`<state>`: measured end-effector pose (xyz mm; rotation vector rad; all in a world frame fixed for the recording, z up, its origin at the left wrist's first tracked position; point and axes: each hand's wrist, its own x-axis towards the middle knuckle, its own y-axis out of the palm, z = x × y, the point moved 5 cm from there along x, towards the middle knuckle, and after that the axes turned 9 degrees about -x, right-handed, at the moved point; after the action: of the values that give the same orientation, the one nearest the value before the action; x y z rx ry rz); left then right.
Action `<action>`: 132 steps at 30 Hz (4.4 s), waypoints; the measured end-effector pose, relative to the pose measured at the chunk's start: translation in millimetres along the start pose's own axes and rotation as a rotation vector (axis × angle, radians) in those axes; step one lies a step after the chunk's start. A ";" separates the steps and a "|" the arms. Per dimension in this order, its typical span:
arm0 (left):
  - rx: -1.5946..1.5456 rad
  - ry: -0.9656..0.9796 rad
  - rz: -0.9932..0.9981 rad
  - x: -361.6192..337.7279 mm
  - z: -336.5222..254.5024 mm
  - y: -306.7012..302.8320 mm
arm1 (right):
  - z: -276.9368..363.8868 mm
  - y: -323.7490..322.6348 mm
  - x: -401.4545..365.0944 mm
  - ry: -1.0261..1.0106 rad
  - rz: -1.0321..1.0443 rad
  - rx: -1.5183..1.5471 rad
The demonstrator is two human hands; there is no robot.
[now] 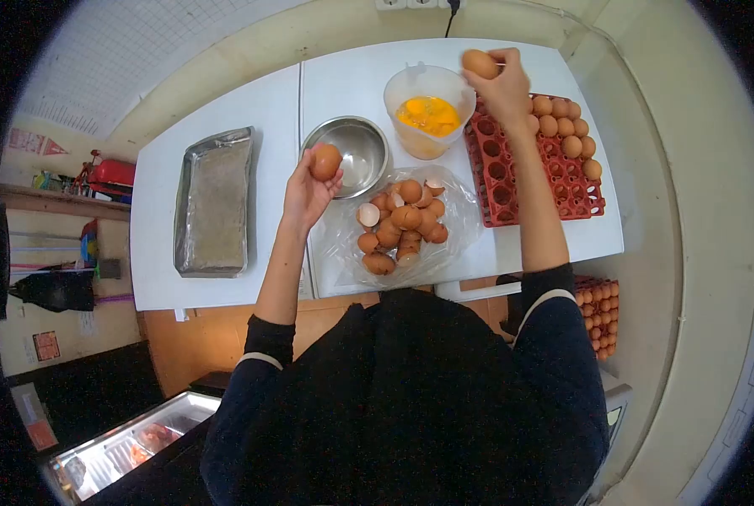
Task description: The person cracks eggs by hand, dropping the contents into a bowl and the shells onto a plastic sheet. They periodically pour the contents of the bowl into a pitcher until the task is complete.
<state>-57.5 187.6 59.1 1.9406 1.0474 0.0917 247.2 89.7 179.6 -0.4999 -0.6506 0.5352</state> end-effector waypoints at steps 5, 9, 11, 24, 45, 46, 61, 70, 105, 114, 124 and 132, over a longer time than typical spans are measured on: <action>-0.029 -0.033 0.011 13.7 3.7 12.3 | 91.3 79.1 -87.6 -0.347 0.004 0.424; -0.039 -0.054 0.100 19.9 5.7 8.0 | 91.9 142.1 -120.9 -0.482 0.094 0.212; -0.027 -0.071 0.073 24.6 3.0 -3.7 | 81.0 156.6 -112.4 -0.313 0.199 0.360; 0.219 0.166 -0.037 33.6 -19.2 -17.3 | 57.9 191.2 -129.1 0.397 1.086 0.821; 1.022 0.495 -0.145 41.6 -24.7 -17.7 | 66.9 189.3 -94.7 -0.168 0.786 -0.196; 1.022 0.493 -0.147 41.5 -23.9 -17.5 | 67.0 188.7 -95.0 -0.166 0.784 -0.219; 1.224 0.576 -0.011 44.1 -34.1 -19.2 | 68.6 173.0 -112.2 -0.694 0.233 -0.382; 1.416 0.247 0.169 -20.3 -3.4 9.9 | 64.6 119.3 -138.6 -0.394 0.925 -0.286; -0.058 -0.108 0.054 -14.8 18.2 5.0 | -55.4 3.0 12.2 -0.137 0.060 -0.127; -0.107 -0.124 0.141 16.9 19.3 16.3 | 81.8 119.0 -124.3 -0.475 0.146 0.360; 0.163 0.270 0.022 27.1 -12.2 3.7 | 47.7 180.6 -117.9 0.559 0.869 1.069; 0.429 0.412 0.018 39.2 -18.1 -8.9 | 56.7 181.6 -112.0 0.245 1.127 0.652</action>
<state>-46.1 229.3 50.5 2.3809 1.4072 0.3095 78.5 173.7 64.7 -0.2591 0.1297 1.6494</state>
